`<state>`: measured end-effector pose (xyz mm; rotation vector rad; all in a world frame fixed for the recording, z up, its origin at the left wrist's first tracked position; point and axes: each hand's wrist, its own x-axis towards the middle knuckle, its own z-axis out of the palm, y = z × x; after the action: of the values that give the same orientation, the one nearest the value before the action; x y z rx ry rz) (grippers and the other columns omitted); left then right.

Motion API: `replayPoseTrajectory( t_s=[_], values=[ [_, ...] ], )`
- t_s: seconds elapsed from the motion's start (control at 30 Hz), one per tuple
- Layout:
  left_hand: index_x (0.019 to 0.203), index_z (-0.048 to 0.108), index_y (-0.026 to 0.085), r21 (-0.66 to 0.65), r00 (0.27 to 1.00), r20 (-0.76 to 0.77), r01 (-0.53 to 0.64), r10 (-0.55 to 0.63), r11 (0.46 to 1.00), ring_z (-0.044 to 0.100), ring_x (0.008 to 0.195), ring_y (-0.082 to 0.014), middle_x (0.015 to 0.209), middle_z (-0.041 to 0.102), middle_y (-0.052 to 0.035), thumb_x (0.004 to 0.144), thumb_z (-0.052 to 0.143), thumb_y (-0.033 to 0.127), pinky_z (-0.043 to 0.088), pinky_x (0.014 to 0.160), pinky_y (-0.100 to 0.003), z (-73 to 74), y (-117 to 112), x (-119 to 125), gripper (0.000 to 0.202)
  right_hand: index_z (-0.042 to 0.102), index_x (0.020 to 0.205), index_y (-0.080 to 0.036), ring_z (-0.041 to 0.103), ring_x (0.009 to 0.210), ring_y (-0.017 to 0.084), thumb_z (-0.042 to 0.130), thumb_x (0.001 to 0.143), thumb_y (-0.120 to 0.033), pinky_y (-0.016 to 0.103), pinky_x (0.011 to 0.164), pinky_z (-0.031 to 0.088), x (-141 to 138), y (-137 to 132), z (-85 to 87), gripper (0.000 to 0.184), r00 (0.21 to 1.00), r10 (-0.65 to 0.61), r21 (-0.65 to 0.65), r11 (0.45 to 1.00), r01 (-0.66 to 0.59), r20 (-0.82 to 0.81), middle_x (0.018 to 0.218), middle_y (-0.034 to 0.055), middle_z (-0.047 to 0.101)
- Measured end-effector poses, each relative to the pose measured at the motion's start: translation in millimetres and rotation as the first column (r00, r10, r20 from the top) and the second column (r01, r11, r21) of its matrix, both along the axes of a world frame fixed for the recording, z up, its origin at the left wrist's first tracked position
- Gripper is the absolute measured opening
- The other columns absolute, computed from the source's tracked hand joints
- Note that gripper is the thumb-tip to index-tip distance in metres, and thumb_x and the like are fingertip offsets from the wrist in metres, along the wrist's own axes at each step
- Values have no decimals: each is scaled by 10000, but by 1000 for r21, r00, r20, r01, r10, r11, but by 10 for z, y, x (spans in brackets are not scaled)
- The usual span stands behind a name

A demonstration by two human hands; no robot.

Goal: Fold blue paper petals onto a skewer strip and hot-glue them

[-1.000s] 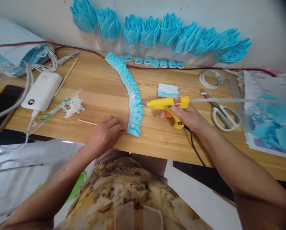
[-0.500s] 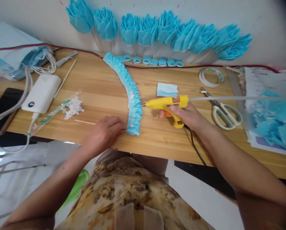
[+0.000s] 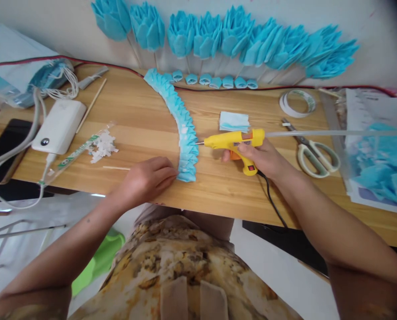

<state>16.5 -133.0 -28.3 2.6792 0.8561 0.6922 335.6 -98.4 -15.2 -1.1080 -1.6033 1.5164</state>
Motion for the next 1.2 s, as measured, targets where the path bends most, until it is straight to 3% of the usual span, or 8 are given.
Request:
replayPoseTrajectory(
  t_s=[0.3,0.6,0.93,1.2],
  values=[
    [1040,688,160,44,1000,-7,14,-14,999,648,778,-159,943,694,-85,995,517,135,503,662,-259,10,5,-11,178,668,839,-211,673,835,190,676,847,-673,314,793,528,13,1,-9,462,1000,20,9,1000,-20,-16,831,55,739],
    [1043,699,177,49,1000,11,-24,24,999,636,787,-167,944,666,-78,995,606,258,497,662,-270,-49,1,-48,132,687,847,-197,678,840,175,665,862,-669,293,797,525,26,2,-20,473,999,35,29,999,-35,-17,857,52,743],
    [1017,581,167,97,999,36,-35,31,995,642,778,-159,934,662,-60,983,629,243,494,644,-249,4,12,7,96,714,877,-215,703,837,197,671,863,-661,323,776,556,38,11,-54,448,999,37,45,998,-36,-38,850,57,750],
    [1146,613,234,57,1000,-15,5,-4,998,620,764,-140,955,651,-31,1029,504,190,443,627,-241,-22,-16,-56,165,721,908,-255,705,818,202,682,850,-666,346,776,585,41,5,-60,417,999,24,10,1000,-24,-36,849,44,747]
  ],
)
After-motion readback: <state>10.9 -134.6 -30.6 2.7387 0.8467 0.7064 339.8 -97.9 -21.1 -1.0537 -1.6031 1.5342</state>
